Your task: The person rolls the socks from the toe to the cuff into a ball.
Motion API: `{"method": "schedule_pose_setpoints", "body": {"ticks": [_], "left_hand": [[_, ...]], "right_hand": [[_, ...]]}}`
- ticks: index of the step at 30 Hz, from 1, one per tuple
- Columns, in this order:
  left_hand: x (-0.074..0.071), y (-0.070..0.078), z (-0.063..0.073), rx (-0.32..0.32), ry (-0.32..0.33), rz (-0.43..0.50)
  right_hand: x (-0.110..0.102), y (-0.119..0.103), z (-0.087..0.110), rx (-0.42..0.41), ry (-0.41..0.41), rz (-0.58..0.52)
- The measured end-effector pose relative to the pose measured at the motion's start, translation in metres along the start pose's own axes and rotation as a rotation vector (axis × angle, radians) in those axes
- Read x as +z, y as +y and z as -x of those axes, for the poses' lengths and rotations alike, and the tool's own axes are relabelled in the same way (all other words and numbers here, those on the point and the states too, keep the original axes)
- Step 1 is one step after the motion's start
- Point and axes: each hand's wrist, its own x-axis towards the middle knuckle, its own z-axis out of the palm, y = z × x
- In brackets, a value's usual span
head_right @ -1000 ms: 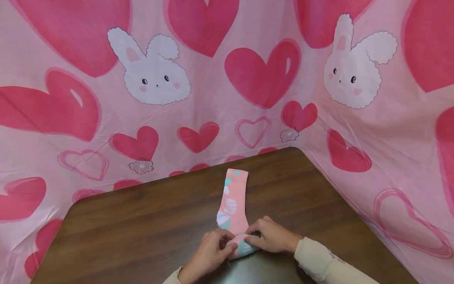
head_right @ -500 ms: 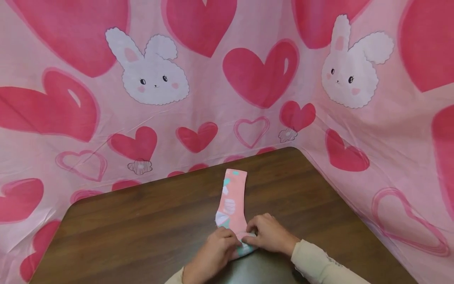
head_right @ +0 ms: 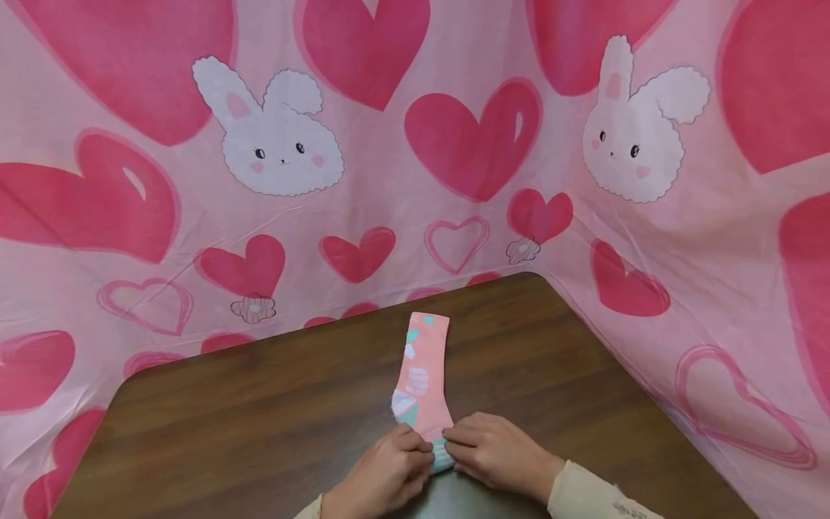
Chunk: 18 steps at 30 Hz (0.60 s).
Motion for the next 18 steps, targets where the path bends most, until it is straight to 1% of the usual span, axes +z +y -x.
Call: {"method": "schedule_pose_setpoints", "body": {"ticks": [4, 7, 10, 14, 18], "left_hand": [[-0.0001, -0.0035, 0.0031, 0.02, -0.021, 0.012], [-0.0006, -0.0056, 0.002, 0.024, -0.03, 0.014], [-0.0008, -0.0073, -0.0013, 0.003, -0.048, 0.015], [-0.0017, -0.0072, -0.0059, -0.033, -0.087, 0.008], [-0.0001, -0.0055, -0.0046, -0.058, -0.102, 0.027]], "right_hand": [[0.0021, -0.0023, 0.0003, 0.023, -0.033, 0.004], [0.0034, -0.0029, -0.0004, 0.034, -0.044, 0.007], [0.0042, -0.0028, -0.0012, 0.035, -0.046, 0.031], [0.0038, -0.003, -0.001, 0.067, -0.055, 0.042], [0.0039, -0.005, 0.0005, 0.095, -0.061, 0.029]]}}
